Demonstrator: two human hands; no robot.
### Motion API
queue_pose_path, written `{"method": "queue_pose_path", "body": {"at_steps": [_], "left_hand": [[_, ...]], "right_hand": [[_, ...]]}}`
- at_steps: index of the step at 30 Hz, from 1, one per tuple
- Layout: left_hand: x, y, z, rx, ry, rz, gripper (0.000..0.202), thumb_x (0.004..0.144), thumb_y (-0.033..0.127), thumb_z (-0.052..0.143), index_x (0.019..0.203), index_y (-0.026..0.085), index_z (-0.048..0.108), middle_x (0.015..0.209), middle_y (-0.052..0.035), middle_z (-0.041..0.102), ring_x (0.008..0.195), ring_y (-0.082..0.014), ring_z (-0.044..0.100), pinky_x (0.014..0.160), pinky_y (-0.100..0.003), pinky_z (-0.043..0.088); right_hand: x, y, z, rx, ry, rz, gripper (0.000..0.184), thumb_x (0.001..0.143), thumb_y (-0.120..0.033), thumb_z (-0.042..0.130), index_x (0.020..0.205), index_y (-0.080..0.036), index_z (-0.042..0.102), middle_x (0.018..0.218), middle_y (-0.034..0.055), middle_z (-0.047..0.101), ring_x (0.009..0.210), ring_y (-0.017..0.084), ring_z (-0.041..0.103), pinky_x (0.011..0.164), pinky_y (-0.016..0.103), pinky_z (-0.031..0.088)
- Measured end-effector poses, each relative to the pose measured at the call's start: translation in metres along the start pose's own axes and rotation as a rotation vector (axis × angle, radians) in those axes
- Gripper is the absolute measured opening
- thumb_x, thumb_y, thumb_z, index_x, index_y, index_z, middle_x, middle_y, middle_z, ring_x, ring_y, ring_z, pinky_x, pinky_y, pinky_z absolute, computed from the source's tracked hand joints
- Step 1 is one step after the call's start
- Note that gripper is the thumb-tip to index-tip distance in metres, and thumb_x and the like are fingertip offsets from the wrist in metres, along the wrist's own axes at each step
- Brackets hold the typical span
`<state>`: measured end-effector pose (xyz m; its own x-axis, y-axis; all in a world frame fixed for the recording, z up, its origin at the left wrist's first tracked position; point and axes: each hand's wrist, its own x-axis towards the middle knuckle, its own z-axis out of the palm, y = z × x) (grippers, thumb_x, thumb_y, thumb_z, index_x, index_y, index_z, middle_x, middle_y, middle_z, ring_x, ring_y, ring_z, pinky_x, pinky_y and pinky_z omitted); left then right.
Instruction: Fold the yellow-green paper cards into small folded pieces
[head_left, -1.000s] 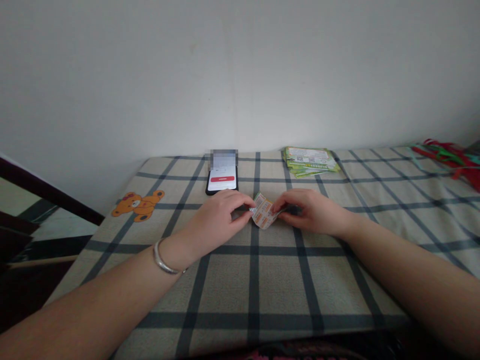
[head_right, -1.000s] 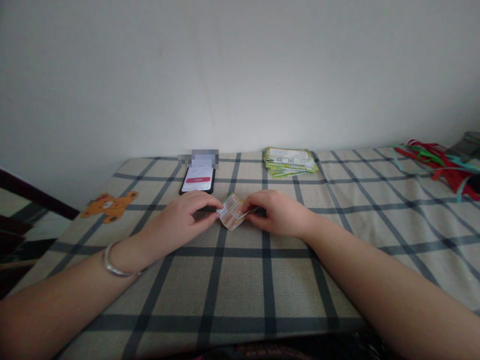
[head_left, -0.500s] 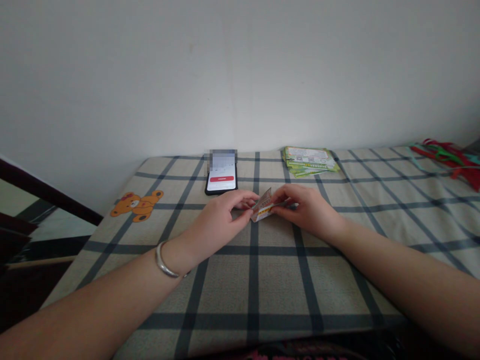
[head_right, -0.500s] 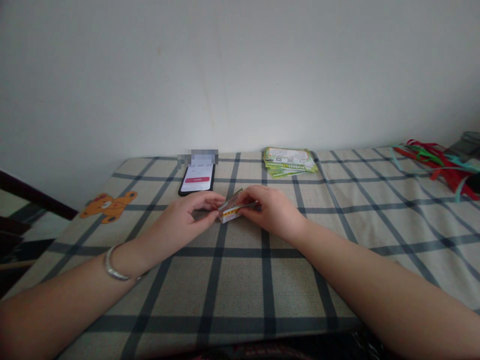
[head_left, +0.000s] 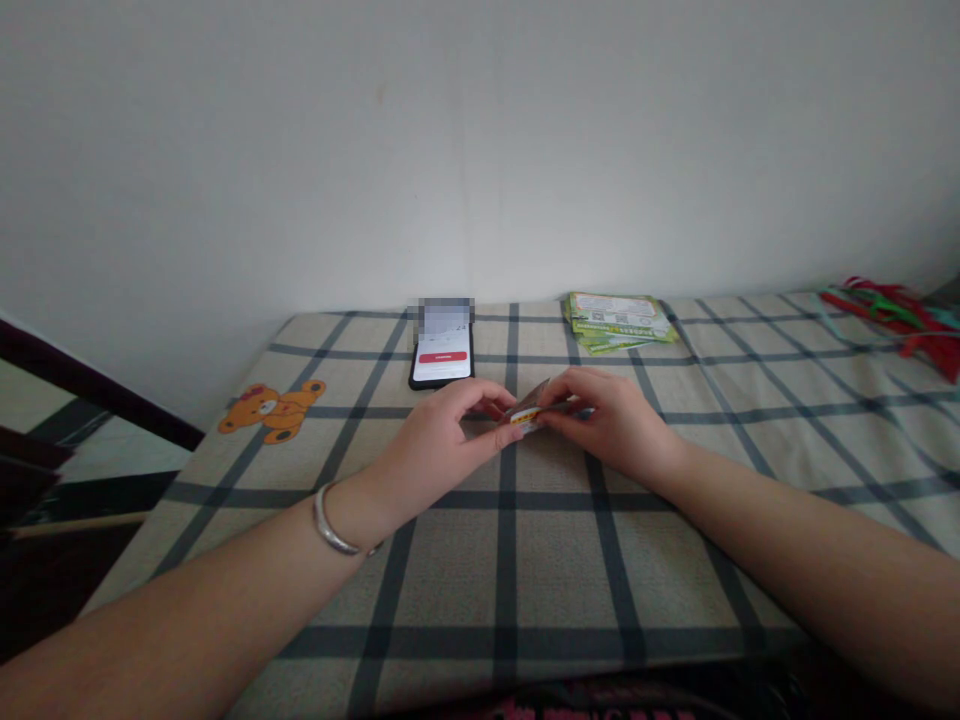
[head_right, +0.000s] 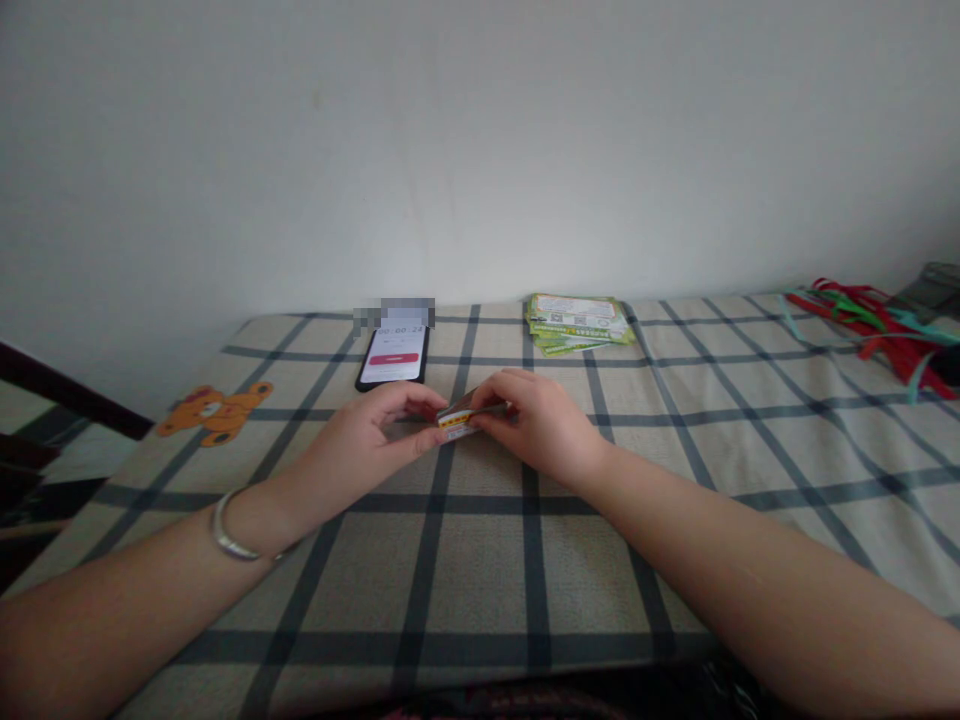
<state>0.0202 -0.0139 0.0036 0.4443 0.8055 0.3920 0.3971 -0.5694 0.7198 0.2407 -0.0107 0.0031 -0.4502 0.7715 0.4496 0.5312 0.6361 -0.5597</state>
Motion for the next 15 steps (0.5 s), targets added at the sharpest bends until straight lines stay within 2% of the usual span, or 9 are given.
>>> {"method": "queue_pose_path", "body": {"at_steps": [4,11,15], "left_hand": [[-0.0002,0.0020,-0.0001,0.088,0.041,0.008,0.008,0.083,0.016,0.064,0.090,0.019,0.065,0.088,0.0009,0.069,0.081,-0.0131,0.065,0.077,-0.028,0.053],[0.0000,0.0027,0.0004,0.028,0.060,-0.031,0.005,0.083,0.017,0.061,0.085,0.019,0.065,0.084,0.0006,0.069,0.076,-0.0120,0.065,0.074,-0.025,0.055],[0.0008,0.0001,0.0013,-0.051,0.062,-0.109,0.006,0.084,0.023,0.061,0.085,0.018,0.065,0.083,-0.0002,0.069,0.074,-0.0132,0.066,0.073,-0.028,0.056]], "right_hand": [[-0.0009,0.0008,0.0014,-0.008,0.015,-0.013,0.005,0.083,-0.016,0.066,0.086,-0.019,0.064,0.083,-0.0006,0.067,0.073,0.010,0.062,0.063,0.021,0.050],[-0.0008,0.0004,0.0014,-0.048,0.036,-0.063,0.005,0.084,-0.018,0.064,0.089,-0.020,0.064,0.084,0.0014,0.063,0.073,0.013,0.060,0.063,0.025,0.048],[0.0005,0.0007,-0.0004,-0.145,0.136,-0.108,0.015,0.081,-0.023,0.069,0.095,-0.021,0.063,0.097,0.0064,0.063,0.092,0.020,0.059,0.075,0.033,0.049]]}}
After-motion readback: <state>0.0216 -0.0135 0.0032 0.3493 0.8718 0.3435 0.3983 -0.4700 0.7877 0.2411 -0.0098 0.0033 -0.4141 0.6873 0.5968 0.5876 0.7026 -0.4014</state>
